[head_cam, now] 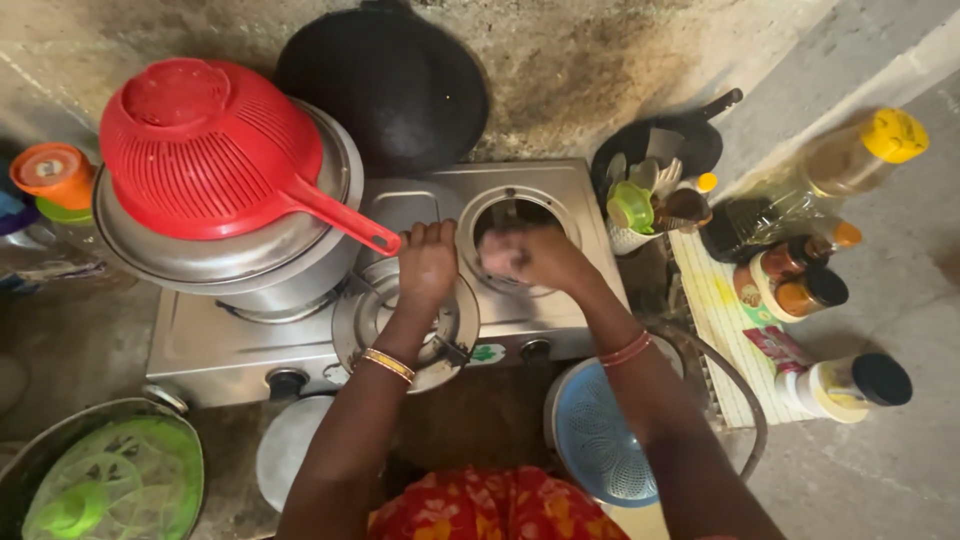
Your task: The recorder is cleaning and reassembling a gas stove burner.
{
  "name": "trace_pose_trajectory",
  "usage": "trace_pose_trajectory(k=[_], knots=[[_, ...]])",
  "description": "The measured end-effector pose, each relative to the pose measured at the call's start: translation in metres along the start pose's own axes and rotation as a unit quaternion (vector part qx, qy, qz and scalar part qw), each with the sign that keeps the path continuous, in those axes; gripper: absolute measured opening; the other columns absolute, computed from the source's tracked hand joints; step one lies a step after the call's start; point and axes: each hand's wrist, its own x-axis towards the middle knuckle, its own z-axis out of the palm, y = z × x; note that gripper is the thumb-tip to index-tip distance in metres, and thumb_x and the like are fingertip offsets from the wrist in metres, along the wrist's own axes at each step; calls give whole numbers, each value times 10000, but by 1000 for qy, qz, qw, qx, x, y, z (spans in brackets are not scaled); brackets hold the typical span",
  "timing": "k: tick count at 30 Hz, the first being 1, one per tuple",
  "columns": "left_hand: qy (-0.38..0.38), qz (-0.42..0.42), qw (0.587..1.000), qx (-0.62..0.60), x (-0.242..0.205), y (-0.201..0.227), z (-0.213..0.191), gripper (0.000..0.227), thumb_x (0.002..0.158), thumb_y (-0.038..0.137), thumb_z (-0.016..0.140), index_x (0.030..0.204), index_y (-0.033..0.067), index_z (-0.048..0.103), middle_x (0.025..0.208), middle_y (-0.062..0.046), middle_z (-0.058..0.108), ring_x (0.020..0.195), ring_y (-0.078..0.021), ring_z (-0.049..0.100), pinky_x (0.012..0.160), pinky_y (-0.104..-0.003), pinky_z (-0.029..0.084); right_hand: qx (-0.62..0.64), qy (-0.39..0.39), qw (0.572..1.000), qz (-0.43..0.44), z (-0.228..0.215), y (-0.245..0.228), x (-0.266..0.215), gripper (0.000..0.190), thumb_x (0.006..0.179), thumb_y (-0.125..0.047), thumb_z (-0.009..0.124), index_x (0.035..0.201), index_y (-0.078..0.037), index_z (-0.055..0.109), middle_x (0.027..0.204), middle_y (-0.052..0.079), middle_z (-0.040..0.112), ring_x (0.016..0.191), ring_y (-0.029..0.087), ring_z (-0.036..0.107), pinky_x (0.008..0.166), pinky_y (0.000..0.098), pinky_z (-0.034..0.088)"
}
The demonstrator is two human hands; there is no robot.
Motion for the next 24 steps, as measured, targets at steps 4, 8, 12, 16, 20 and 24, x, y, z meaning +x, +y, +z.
trace_pose_trajectory(k=[4, 8, 12, 16, 20, 24], knots=[[1, -17, 1000, -12, -4, 1, 0, 256, 834, 114, 593, 1086, 99, 639, 980, -90, 677, 974, -307, 612, 844, -487, 468, 6, 130, 989, -73, 35, -17, 37, 503, 821, -147, 711, 1308, -47, 635, 1301, 106, 666, 1125, 335, 632, 904, 407, 555], [67, -29, 997, -31, -2, 3, -2, 281, 830, 115, 598, 1106, 70, 621, 1093, -123, 661, 1010, -322, 595, 846, -480, 490, -66, 201, 949, -233, 71, 8, 96, 322, 839, -98, 641, 1144, -67, 742, 1332, 147, 657, 1265, 366, 612, 1093, 434, 477], [30, -38, 998, -45, -8, -1, -1, 240, 857, 129, 610, 1089, 65, 619, 1026, -126, 633, 1011, -337, 585, 863, -474, 505, -100, 189, 973, -89, 104, 106, 177, 291, 928, -88, 598, 1160, -106, 774, 1273, 114, 693, 1180, 316, 663, 1063, 404, 510], [36, -27, 998, -51, -6, -4, 3, 258, 850, 120, 613, 1103, 74, 631, 1020, -123, 630, 1005, -336, 582, 869, -469, 501, -202, 237, 944, -111, 108, 105, 197, 249, 941, -186, 645, 1144, -108, 767, 1228, 118, 702, 1156, 318, 676, 1045, 427, 502], [29, -33, 998, -45, -5, -2, 3, 257, 816, 132, 623, 1068, 83, 639, 1015, -112, 642, 995, -328, 586, 859, -482, 492, -217, 226, 941, -124, 79, 73, 176, 319, 824, -200, 698, 1124, -126, 775, 1184, 114, 720, 1125, 345, 680, 993, 454, 487], [22, -45, 997, -53, -5, -1, 0, 262, 847, 117, 618, 1106, 110, 657, 997, -99, 645, 991, -320, 593, 840, -477, 488, -134, 154, 968, -146, 64, 156, 165, 376, 842, -112, 688, 1203, -191, 761, 1267, 46, 727, 1186, 275, 677, 1021, 376, 494]])
